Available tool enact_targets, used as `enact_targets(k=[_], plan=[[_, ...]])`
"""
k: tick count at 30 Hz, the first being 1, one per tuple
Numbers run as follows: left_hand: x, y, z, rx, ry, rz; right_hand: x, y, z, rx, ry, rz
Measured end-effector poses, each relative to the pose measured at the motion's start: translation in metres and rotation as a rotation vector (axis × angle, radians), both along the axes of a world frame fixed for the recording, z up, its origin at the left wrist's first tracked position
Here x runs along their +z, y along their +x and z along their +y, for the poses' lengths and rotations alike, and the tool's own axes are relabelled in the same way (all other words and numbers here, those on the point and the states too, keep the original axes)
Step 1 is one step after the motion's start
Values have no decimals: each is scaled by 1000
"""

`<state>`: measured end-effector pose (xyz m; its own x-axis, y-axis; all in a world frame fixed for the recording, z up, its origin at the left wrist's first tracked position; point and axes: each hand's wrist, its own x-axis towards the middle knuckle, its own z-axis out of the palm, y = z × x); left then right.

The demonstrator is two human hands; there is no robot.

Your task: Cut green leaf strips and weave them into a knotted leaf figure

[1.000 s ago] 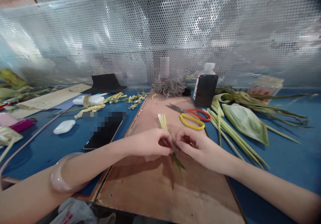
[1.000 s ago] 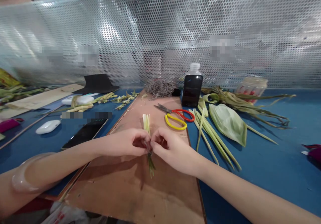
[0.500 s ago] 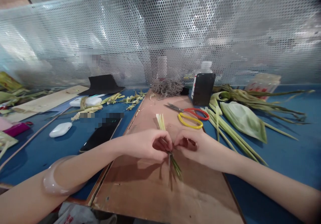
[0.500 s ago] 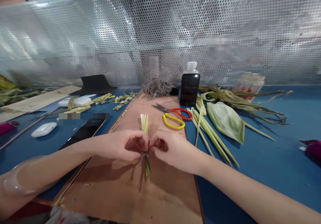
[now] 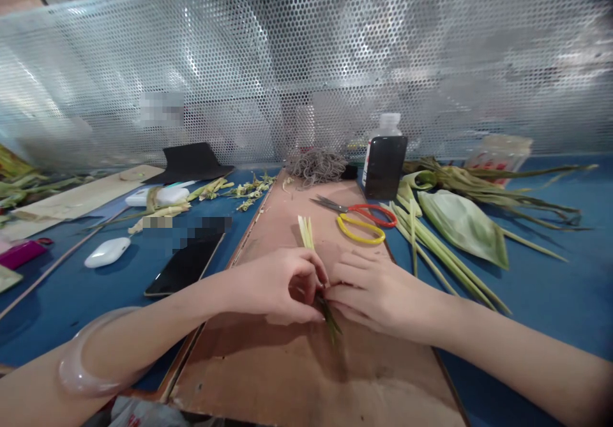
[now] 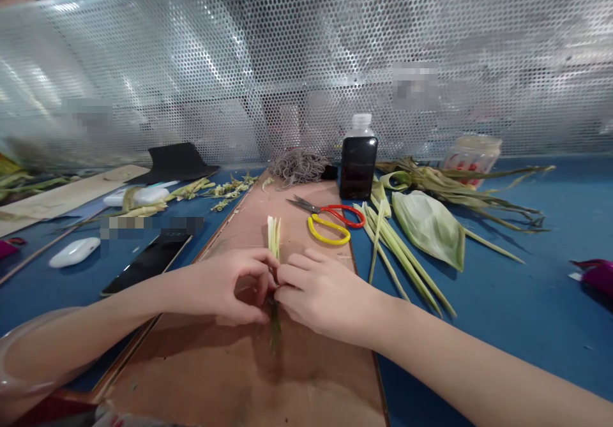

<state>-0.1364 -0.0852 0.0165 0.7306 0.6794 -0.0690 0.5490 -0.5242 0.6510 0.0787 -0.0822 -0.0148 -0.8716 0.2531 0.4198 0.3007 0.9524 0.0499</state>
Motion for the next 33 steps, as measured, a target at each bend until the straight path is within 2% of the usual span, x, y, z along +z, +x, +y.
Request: enact_targets(k=[3, 10, 19, 33], plan=[[-2, -1, 1, -18, 22, -12, -1, -1, 0, -6, 49, -21], [-4, -1, 1, -9, 49, 0, 0, -6, 1, -17, 0, 20], [4, 0, 4, -18, -32, -30, -2, -2, 2, -85, -48, 105], [10, -2, 8, 10, -116, -8, -5, 2, 5, -159, 32, 59]])
